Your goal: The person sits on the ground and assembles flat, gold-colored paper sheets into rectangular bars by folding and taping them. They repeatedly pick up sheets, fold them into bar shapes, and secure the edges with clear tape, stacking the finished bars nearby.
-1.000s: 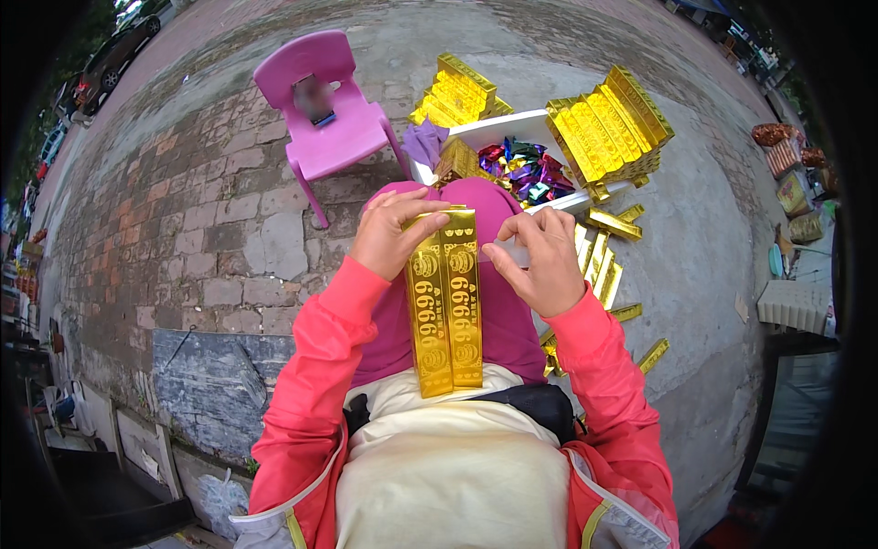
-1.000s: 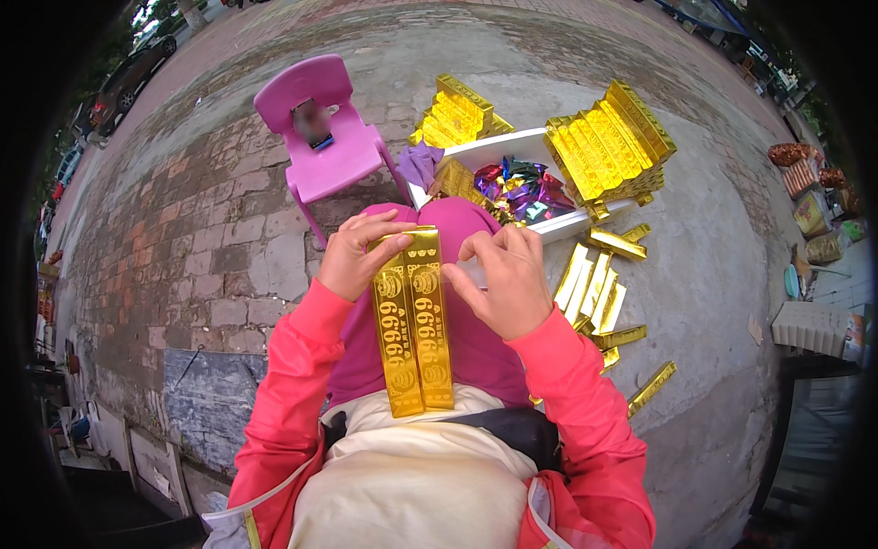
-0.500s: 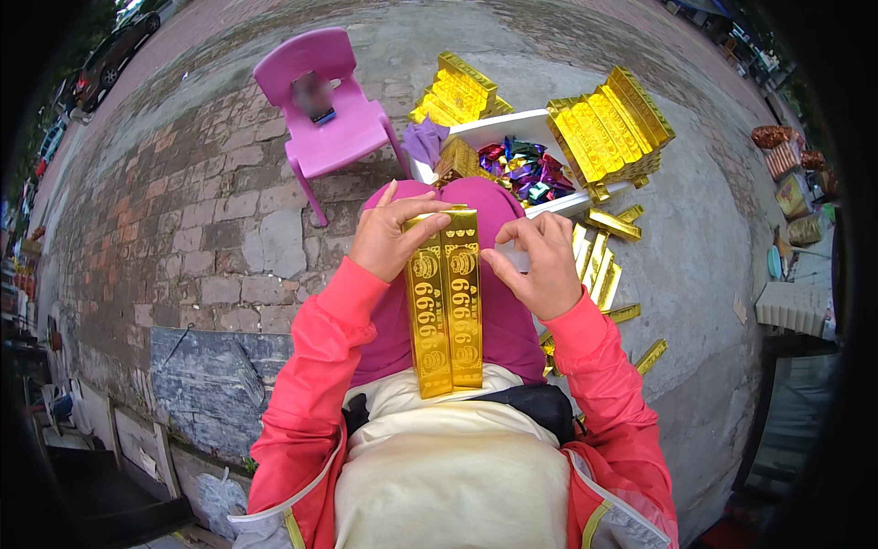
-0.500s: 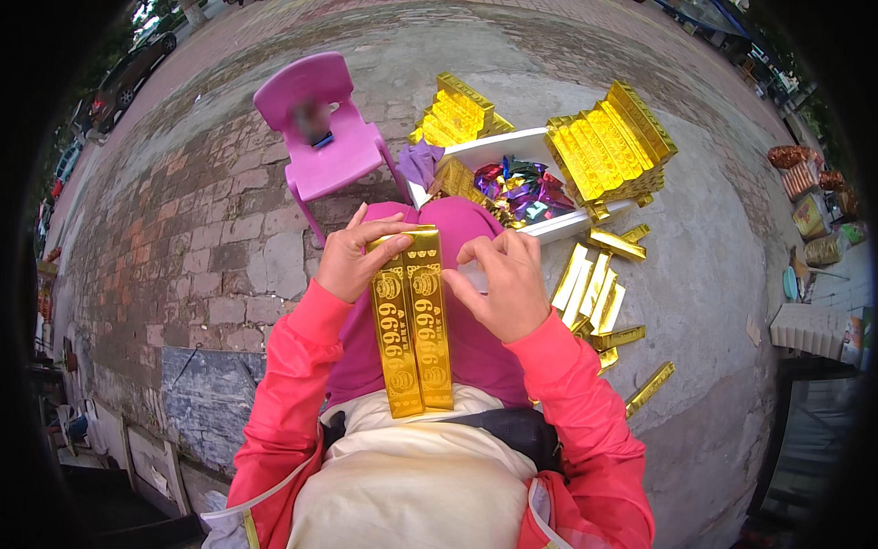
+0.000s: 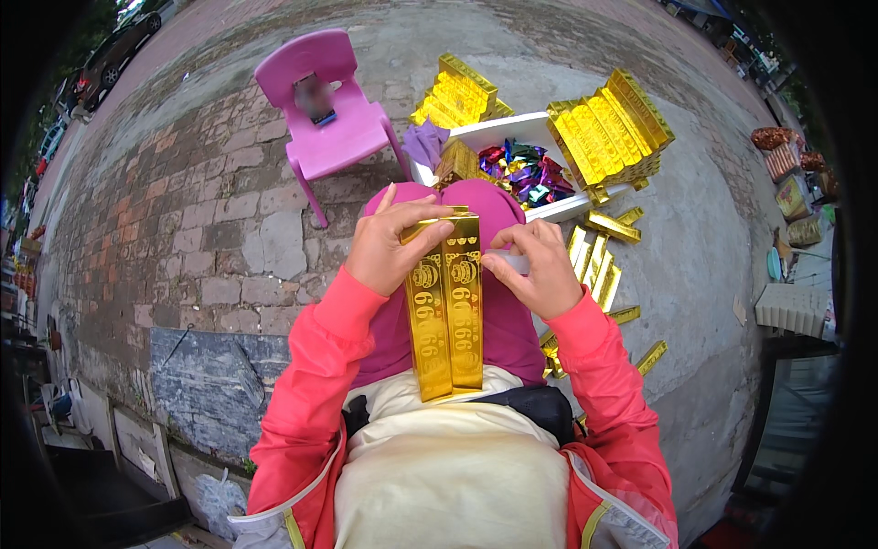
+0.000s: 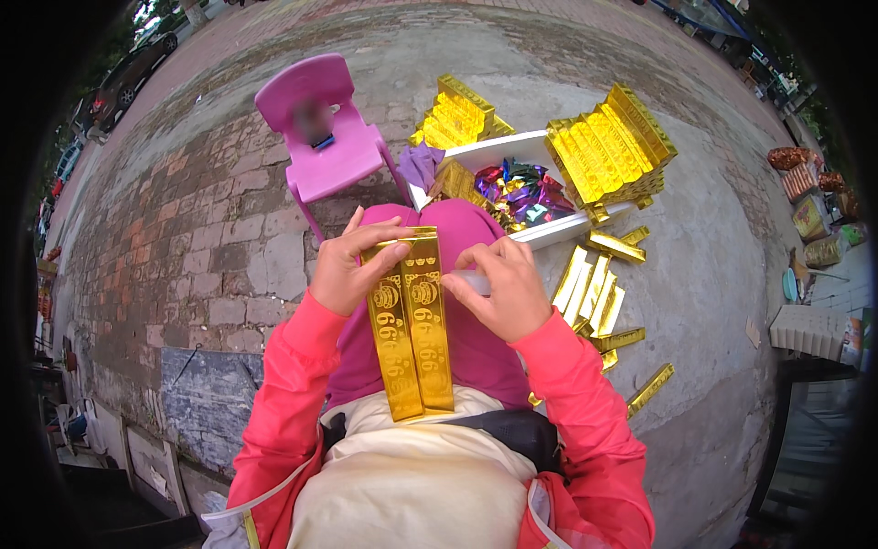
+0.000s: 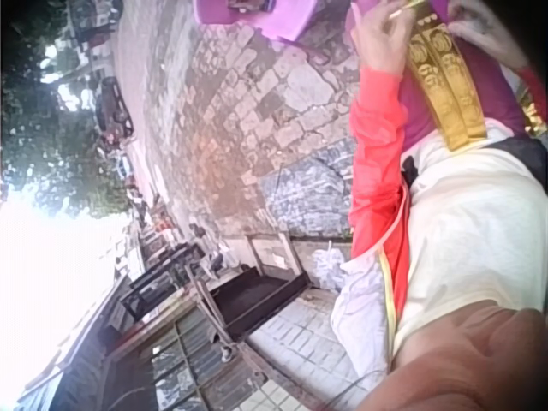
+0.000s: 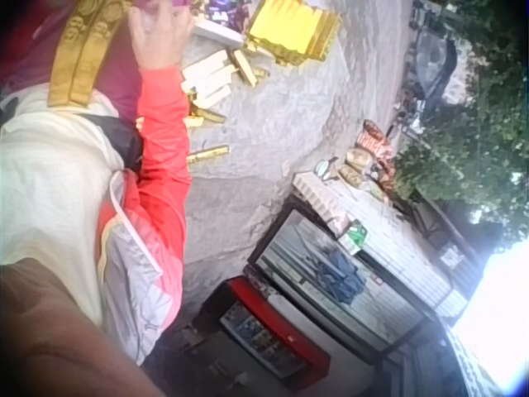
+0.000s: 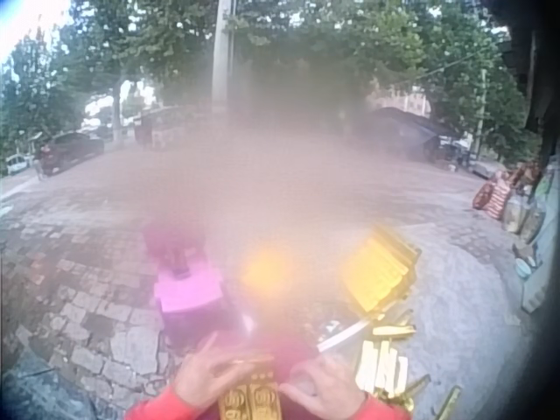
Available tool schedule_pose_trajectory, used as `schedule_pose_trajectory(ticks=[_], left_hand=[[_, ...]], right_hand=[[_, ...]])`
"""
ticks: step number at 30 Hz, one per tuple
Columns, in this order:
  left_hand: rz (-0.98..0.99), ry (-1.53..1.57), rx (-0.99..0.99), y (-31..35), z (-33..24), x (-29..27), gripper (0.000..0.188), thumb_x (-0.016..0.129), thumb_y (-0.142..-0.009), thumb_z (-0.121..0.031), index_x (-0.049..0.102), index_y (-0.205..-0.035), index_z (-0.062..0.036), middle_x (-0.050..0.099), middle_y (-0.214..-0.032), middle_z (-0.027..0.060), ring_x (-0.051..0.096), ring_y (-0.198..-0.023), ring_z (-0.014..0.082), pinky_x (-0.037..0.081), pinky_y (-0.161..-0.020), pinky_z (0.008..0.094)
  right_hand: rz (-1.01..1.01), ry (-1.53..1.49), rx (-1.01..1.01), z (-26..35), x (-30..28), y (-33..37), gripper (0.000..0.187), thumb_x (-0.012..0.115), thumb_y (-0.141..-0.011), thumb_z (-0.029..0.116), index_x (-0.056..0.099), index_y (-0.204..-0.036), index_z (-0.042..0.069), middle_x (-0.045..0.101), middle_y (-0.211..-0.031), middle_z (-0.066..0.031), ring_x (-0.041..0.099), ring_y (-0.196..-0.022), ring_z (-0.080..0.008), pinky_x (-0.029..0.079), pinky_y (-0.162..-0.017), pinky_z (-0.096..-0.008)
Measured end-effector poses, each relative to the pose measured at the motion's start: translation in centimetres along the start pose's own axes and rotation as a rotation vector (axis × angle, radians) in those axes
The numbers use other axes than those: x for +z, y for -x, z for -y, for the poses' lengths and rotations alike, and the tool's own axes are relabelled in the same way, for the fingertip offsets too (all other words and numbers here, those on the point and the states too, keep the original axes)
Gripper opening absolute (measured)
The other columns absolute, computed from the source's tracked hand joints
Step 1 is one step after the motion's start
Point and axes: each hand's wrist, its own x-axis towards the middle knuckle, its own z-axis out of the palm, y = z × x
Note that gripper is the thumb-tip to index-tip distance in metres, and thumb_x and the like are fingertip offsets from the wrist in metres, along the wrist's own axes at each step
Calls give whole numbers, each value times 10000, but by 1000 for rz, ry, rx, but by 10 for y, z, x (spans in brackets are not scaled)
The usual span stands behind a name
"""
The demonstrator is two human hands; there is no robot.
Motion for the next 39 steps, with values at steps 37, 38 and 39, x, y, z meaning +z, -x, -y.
schedule_pose_trajectory(ticks=[37, 38, 39], left_hand=[[-31, 524, -117, 65, -34, 27, 868, 849, -812, -182, 292, -1447, 20, 531, -1339, 148, 546, -1260, 228, 439, -1060, 364], [-33, 525, -114, 66, -34, 27, 868, 845, -817, -179, 287, -1451, 21, 529, -1342, 146, 545, -1260, 228, 438, -1060, 365], [-34, 526, -111, 68, -35, 28, 867, 840, -821, -175, 282, -1455, 21, 528, -1344, 145, 543, -1260, 227, 438, -1061, 365]], right_hand=[[430, -681, 152, 23, -37, -9, 464, 769, -874, 253, 628, -1211, -32, 732, -1030, -125, 704, -983, -188, 531, -897, -333], [436, -687, 152, 23, -38, -8, 469, 770, -874, 256, 627, -1217, -32, 733, -1030, -125, 705, -984, -189, 532, -898, -335], [424, -685, 143, 24, -39, -6, 484, 777, -873, 269, 624, -1221, -31, 732, -1024, -125, 705, -983, -189, 532, -899, -334]])
